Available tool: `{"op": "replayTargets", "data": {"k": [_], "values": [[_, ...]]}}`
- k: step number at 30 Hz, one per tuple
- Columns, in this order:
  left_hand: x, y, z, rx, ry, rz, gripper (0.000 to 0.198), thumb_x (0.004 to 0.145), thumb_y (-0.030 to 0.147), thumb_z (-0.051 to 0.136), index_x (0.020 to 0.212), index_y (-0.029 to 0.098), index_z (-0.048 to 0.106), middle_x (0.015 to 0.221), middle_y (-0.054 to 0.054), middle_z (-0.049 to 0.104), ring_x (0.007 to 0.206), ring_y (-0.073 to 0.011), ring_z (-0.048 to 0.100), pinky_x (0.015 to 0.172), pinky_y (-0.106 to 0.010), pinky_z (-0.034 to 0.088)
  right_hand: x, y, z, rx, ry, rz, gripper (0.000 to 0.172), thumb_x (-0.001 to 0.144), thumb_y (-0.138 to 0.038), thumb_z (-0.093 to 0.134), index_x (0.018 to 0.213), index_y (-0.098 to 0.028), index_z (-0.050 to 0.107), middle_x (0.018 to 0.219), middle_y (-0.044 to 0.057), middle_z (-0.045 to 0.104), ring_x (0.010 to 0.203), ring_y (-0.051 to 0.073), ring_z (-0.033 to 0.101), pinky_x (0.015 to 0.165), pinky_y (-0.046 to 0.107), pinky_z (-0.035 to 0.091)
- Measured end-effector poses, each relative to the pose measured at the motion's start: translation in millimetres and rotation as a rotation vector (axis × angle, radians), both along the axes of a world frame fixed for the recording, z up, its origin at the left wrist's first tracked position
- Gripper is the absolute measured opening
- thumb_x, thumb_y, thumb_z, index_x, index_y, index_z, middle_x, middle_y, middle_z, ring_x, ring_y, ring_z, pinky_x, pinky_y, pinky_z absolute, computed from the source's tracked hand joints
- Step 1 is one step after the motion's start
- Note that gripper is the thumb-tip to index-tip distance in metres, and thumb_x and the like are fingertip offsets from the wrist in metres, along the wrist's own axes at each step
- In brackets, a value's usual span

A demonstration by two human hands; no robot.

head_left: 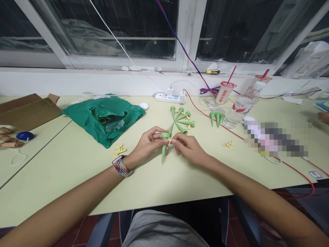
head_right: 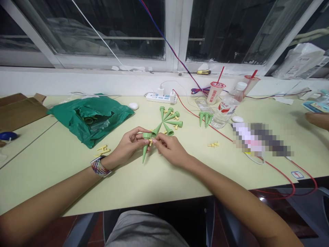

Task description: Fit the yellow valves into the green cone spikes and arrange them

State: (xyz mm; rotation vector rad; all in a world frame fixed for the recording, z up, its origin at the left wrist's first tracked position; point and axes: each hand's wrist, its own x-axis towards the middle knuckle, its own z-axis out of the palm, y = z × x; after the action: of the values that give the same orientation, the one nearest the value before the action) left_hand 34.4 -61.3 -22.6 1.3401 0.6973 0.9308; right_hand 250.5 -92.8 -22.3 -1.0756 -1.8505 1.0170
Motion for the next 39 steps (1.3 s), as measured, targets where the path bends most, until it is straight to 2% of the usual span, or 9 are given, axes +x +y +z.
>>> {"op": "replayTargets", "data": {"k": [5,12,17,28,31,34,37,39], "values": [[0.0,-0.3,0.7,-0.004,0.013,0.000,0.040,0.085,0.031,0.085,0.114,0.017,0.062,0.089,-0.005,0.076,0.071,-0.0182,0.075,0.071,-0.031,0.059,1.6,0.7,1.6,0.064,-0.024,0.009,0.033,0.107,-0.040,0.049,0.081,-0.020,0.056,0.068,-0.003,0.060,0.062,0.011,0.052,0.063,0.025,0.039],[-1.3,0.5,0.3,0.037,0.057,0.017,0.043,0.084,0.032,0.087,0.115,0.016,0.062,0.089,-0.005,0.075,0.073,-0.0184,0.075,0.072,-0.030,0.058,-0.4,3.3,-0.3,-0.181,0.134,0.053,0.038,0.105,-0.048,0.051,0.079,-0.020,0.053,0.062,-0.005,0.056,0.051,0.010,0.051,0.053,0.023,0.042],[-2.5,1.5,-1.2,0.053,0.076,0.017,0.043,0.084,0.033,0.086,0.116,0.017,0.062,0.090,-0.005,0.076,0.075,-0.0192,0.075,0.072,-0.031,0.057,1.2,7.6,-3.2,-0.269,0.211,0.091,0.039,0.103,-0.052,0.055,0.080,-0.019,0.056,0.061,-0.005,0.057,0.049,0.009,0.052,0.050,0.021,0.042],[-3.7,0.6,0.9,0.086,0.084,0.060,0.036,0.092,0.042,0.078,0.116,0.018,0.069,0.090,-0.006,0.074,0.078,-0.0193,0.072,0.074,-0.031,0.057,-0.6,8.5,-0.6,-0.260,0.276,0.099,0.039,0.098,-0.054,0.060,0.082,-0.018,0.060,0.062,-0.003,0.060,0.051,0.010,0.055,0.051,0.023,0.045],[-4.5,1.8,1.4,0.094,0.061,0.126,0.036,0.095,0.048,0.072,0.116,0.018,0.073,0.085,-0.005,0.070,0.072,-0.0179,0.067,0.068,-0.031,0.057,-0.7,6.4,2.3,-0.214,0.278,0.046,0.037,0.095,-0.054,0.064,0.084,-0.019,0.060,0.064,-0.003,0.060,0.053,0.011,0.055,0.053,0.024,0.047],[-6.1,4.1,1.2,0.144,0.056,0.220,0.033,0.094,0.049,0.073,0.106,0.019,0.075,0.078,-0.003,0.064,0.066,-0.0148,0.059,0.060,-0.026,0.052,-0.3,4.4,3.1,-0.102,0.265,-0.019,0.034,0.094,-0.053,0.067,0.088,-0.021,0.059,0.067,-0.003,0.058,0.055,0.012,0.055,0.054,0.025,0.047],[-8.0,5.2,0.1,0.146,0.047,0.227,0.031,0.092,0.049,0.074,0.095,0.018,0.074,0.072,-0.001,0.059,0.062,-0.0131,0.055,0.055,-0.023,0.049,0.0,3.5,0.1,0.105,0.203,-0.084,0.027,0.096,-0.048,0.065,0.092,-0.021,0.060,0.073,-0.001,0.060,0.060,0.013,0.056,0.058,0.027,0.048],[-8.8,4.7,-0.3,0.107,0.040,0.178,0.030,0.092,0.049,0.075,0.097,0.019,0.072,0.071,0.000,0.059,0.061,-0.0134,0.058,0.057,-0.024,0.051,0.4,3.7,-3.3,0.266,0.131,-0.124,0.021,0.098,-0.042,0.064,0.094,-0.021,0.062,0.077,0.001,0.063,0.065,0.014,0.058,0.062,0.028,0.049]]}}
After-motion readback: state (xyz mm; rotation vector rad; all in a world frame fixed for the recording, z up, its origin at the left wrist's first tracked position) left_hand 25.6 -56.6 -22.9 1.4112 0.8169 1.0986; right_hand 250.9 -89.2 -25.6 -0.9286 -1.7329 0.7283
